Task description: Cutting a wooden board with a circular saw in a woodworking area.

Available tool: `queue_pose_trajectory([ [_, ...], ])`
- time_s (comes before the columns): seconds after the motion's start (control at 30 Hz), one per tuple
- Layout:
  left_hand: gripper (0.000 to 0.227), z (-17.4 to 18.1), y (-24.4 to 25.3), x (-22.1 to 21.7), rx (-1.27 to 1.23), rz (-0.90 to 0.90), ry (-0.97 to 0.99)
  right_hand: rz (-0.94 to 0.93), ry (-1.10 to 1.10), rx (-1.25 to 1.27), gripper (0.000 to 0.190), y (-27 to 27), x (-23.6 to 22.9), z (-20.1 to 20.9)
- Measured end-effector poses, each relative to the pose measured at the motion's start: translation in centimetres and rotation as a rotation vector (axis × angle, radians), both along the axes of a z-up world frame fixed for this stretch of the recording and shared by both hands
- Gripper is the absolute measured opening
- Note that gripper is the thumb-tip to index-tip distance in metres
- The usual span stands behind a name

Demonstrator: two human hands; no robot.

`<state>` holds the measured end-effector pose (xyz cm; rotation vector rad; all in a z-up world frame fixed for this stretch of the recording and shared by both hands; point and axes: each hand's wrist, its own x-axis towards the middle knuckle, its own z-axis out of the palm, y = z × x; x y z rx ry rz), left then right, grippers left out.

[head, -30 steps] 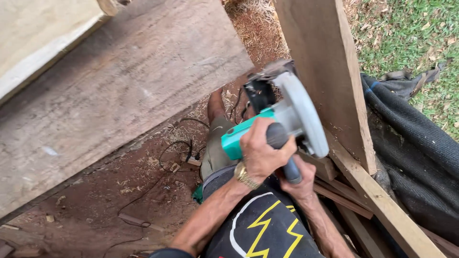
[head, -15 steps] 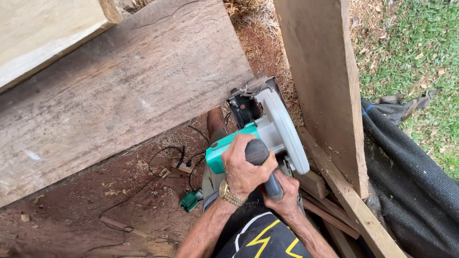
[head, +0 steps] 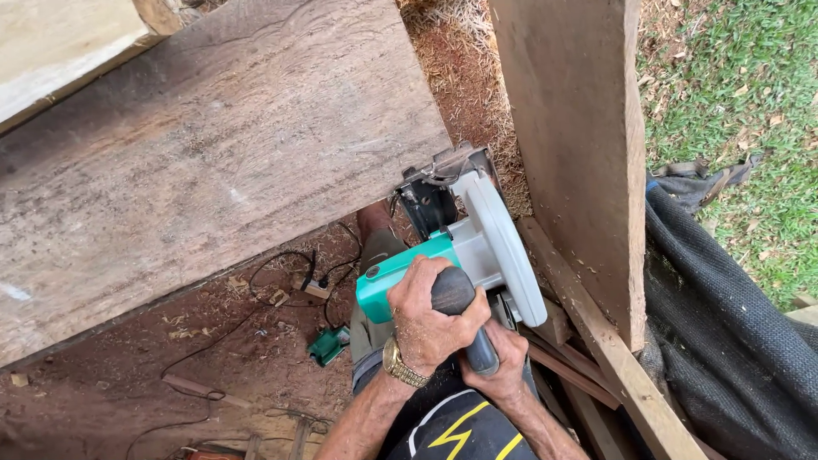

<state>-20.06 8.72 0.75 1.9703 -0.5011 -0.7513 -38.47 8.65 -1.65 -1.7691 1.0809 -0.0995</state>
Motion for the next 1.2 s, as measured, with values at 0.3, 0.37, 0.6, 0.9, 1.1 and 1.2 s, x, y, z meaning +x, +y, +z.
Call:
queue_pose_trajectory([
  [0.3,0.036,0.2,-0.2,-0.2,0.023,0.016,0.011,-0.022,-0.04,0.012,0.035,-0.9,0.7,1.3],
  [0.37,0.036,0.2,0.0,-0.3,0.04,0.018,0.04,-0.032,-0.062,0.0,0.038,-0.9,0.5,1.4],
  [0.6,0.036,-0.2,0.0,-0.7,-0.016,0.033,-0.024,0.028,-0.033,0.056,0.042,-1.5,0.6,1.1],
  [0.9,0.034,0.2,-0.1,-0.4,0.005,0.066,-0.001,0.006,-0.058,-0.054,0.038,-1.2,1.3,1.7],
  [1.1,0.035,-0.1,-0.1,-0.5,0.0,0.06,0.002,0.014,0.01,0.001,0.033,-1.1,0.7,1.3],
  [1.2,0.035,-0.3,-0.1,-0.5,-0.002,0.049,-0.007,-0.001,0.008,0.028,0.031,-1.0,0.7,1.1],
])
